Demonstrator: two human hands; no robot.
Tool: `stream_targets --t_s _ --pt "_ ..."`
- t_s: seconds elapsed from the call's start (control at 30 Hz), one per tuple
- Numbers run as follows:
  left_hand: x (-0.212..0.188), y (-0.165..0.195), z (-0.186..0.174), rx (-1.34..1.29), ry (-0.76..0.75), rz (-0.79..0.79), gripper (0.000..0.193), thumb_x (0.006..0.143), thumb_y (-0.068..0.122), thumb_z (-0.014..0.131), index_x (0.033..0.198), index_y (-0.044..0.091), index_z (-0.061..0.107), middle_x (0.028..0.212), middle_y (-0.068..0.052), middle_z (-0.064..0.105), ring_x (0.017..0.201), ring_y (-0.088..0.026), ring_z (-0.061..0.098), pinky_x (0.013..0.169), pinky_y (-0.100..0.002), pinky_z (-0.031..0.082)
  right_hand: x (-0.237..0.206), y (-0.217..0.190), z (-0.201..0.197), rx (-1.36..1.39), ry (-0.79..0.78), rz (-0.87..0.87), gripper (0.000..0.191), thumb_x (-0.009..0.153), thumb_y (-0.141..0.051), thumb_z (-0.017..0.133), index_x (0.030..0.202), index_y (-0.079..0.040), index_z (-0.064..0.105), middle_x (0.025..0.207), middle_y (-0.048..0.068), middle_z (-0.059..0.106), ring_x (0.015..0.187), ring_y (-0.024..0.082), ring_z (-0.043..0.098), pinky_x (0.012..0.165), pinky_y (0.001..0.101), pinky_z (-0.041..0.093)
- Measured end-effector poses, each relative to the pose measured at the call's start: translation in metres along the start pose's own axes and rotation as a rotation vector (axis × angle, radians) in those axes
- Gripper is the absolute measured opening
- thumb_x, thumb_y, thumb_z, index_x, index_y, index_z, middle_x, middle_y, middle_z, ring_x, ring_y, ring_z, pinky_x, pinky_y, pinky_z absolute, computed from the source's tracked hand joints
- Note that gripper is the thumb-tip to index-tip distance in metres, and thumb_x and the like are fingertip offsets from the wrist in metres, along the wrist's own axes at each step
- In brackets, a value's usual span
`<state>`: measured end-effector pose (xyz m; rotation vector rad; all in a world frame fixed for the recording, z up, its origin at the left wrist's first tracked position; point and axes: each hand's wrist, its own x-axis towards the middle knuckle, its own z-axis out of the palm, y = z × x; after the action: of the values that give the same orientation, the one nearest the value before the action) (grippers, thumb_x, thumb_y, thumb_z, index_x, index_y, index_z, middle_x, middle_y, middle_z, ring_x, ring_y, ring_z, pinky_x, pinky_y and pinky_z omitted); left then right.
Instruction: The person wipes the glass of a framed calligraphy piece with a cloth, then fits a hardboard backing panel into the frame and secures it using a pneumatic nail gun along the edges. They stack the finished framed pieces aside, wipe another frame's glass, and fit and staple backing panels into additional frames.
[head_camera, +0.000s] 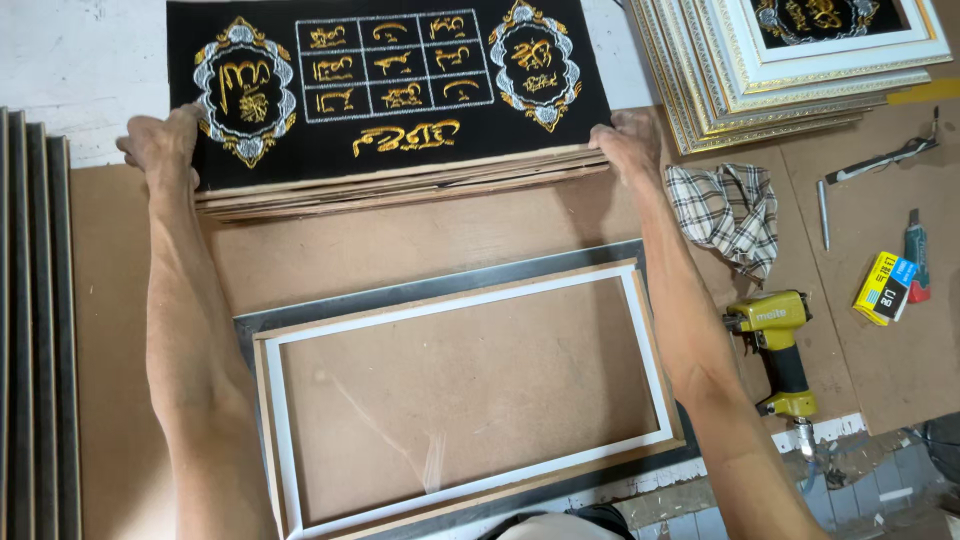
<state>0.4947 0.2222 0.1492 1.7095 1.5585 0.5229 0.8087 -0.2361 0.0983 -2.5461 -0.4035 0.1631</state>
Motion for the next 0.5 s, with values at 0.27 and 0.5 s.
stream_targets --t_s 0.27,0.5 --pt "-0.005 -0.013 -0.009 -0.260 0.010 -0.050 0.047 0.084 0.033 0.084 0.087 -0.010 0.066 0.121 -0.031 0.072 0.120 -0.046 0.065 0.089 -0.051 0.060 -0.019 0.001 -0.001 0.506 0.051 0.147 0.021 0.068 -0.015 0.079 0.084 -0.002 0.074 0.081 0.003 0.071 0.075 0.017 0.065 0.077 0.0390 0.056" --pt "-0.026 -0.072 -0.050 -1.015 -0.034 0.456 0.042 0.091 0.054 0.072 0.097 0.013 0.070 0.106 -0.013 0.061 0.119 -0.031 0.052 0.127 -0.073 0.022 -0.045 0.039 -0.015 0.996 -0.109 0.475 0.071 0.094 -0.067 0.067 0.126 -0.004 0.069 0.102 0.002 0.051 0.096 0.022 0.042 0.079 0.0365 0.040"
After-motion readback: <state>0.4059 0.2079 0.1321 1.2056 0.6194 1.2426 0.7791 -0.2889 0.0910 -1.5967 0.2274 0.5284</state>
